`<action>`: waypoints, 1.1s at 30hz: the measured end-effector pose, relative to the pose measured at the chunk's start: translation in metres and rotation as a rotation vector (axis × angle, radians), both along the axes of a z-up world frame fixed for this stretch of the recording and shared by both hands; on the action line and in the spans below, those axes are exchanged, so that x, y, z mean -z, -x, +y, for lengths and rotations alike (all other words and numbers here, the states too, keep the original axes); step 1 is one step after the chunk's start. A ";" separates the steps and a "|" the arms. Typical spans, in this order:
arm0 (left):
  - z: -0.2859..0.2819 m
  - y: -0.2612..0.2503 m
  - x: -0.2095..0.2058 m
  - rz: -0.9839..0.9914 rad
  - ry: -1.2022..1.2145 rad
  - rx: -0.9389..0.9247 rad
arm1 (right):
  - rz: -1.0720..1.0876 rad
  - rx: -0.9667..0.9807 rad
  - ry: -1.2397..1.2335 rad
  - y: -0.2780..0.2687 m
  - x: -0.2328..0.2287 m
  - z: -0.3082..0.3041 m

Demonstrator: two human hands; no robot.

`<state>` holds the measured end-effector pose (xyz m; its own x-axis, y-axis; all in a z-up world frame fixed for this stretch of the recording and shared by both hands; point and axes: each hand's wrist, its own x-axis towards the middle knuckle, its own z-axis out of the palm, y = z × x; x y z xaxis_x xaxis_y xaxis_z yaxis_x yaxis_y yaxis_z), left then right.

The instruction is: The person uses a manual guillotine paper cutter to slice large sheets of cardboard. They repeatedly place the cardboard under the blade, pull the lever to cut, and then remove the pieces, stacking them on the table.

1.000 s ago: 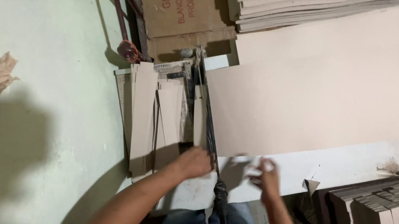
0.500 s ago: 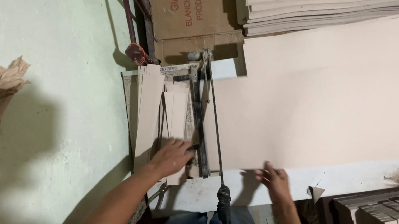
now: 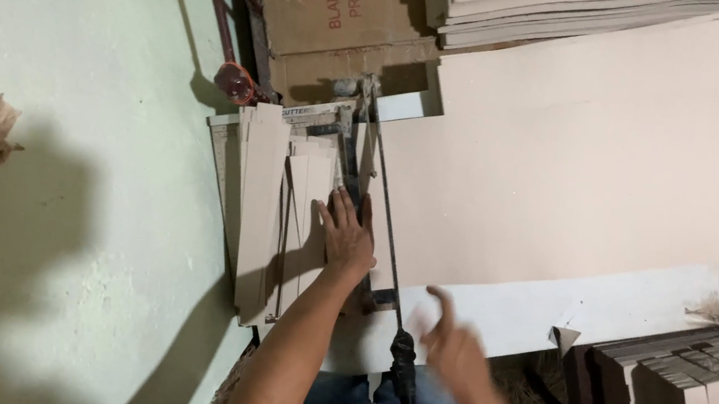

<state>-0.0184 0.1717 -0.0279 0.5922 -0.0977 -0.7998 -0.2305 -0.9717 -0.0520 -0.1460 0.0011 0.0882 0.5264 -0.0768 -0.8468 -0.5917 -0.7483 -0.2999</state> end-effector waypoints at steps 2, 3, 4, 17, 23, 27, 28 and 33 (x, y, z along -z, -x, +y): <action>-0.003 0.001 0.013 -0.048 -0.108 0.104 | -0.037 -0.212 -0.021 0.012 -0.077 0.042; -0.003 0.004 0.016 -0.044 -0.105 0.111 | -0.031 -0.205 -0.018 0.037 -0.042 0.045; -0.003 0.002 0.019 -0.031 -0.089 0.096 | -0.018 -0.256 0.028 0.059 -0.004 0.048; 0.013 0.011 -0.026 -0.175 0.141 0.130 | 0.110 0.046 -0.105 0.039 -0.046 0.041; 0.016 0.045 0.002 -0.085 0.707 0.103 | 0.134 0.395 -0.298 0.006 -0.048 -0.001; 0.035 0.080 0.021 -0.223 0.760 0.763 | -0.158 1.057 -0.300 0.016 0.093 -0.071; 0.040 0.095 0.022 -0.358 0.789 0.754 | -0.169 1.203 -0.365 0.015 0.113 -0.089; 0.085 0.115 0.037 -0.553 0.600 0.789 | -0.245 1.462 -0.526 0.025 0.159 -0.126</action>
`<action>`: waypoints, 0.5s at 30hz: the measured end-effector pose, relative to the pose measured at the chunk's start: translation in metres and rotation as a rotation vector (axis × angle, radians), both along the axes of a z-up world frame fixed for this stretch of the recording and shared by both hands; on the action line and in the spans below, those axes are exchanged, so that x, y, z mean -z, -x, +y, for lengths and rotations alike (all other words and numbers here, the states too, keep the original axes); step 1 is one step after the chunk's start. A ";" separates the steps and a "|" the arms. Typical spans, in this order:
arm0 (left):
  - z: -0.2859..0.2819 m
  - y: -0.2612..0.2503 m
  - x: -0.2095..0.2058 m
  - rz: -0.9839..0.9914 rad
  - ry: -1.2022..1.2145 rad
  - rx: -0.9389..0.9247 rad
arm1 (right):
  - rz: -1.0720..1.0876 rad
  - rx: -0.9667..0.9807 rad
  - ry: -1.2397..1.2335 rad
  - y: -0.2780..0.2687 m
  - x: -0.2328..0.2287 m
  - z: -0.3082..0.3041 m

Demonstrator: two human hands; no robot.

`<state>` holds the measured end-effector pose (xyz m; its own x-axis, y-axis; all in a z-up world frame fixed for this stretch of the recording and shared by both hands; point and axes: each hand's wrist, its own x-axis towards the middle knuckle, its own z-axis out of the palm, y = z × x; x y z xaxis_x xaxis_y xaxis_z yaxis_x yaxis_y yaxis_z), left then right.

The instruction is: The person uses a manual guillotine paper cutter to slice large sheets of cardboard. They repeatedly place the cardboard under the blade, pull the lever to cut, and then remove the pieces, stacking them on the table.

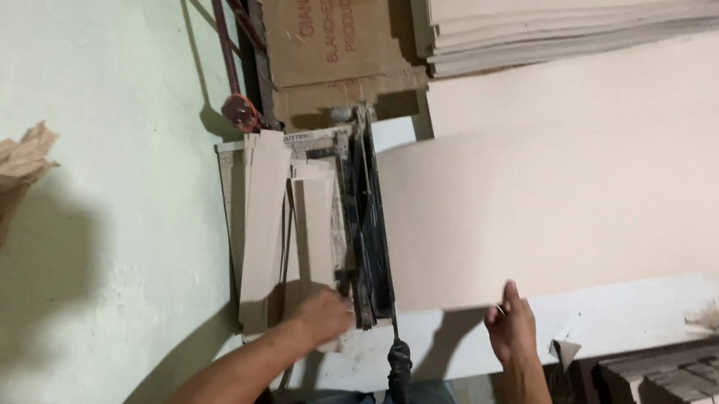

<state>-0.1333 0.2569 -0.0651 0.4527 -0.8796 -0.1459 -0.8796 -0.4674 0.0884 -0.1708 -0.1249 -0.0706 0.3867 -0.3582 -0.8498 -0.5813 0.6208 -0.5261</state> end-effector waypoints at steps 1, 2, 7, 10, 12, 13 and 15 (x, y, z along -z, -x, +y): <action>0.011 -0.009 0.006 0.143 -0.185 0.017 | -0.062 0.058 -0.007 0.005 -0.003 0.001; 0.023 -0.019 0.012 0.289 -0.369 0.033 | -0.123 0.116 -0.014 0.010 -0.005 0.003; 0.011 -0.066 -0.075 0.324 -0.272 -0.109 | -0.037 -0.055 0.031 0.029 -0.003 0.015; -0.024 -0.095 -0.115 0.395 -0.267 -0.341 | 0.006 -0.154 0.068 0.011 -0.017 0.038; -0.046 -0.114 -0.123 0.446 -0.305 -0.503 | 0.000 -0.179 0.096 -0.002 -0.017 0.045; -0.056 -0.119 -0.117 0.503 -0.346 -0.606 | 0.018 -0.201 0.113 -0.003 -0.017 0.044; -0.073 -0.126 -0.111 0.564 -0.385 -0.708 | 0.041 -0.222 0.133 -0.001 -0.009 0.039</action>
<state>-0.0077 0.1834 0.0462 0.6327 -0.2794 -0.7222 -0.2611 -0.9550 0.1408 -0.1700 -0.0859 -0.0619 0.4343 -0.3779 -0.8176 -0.7183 0.4024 -0.5676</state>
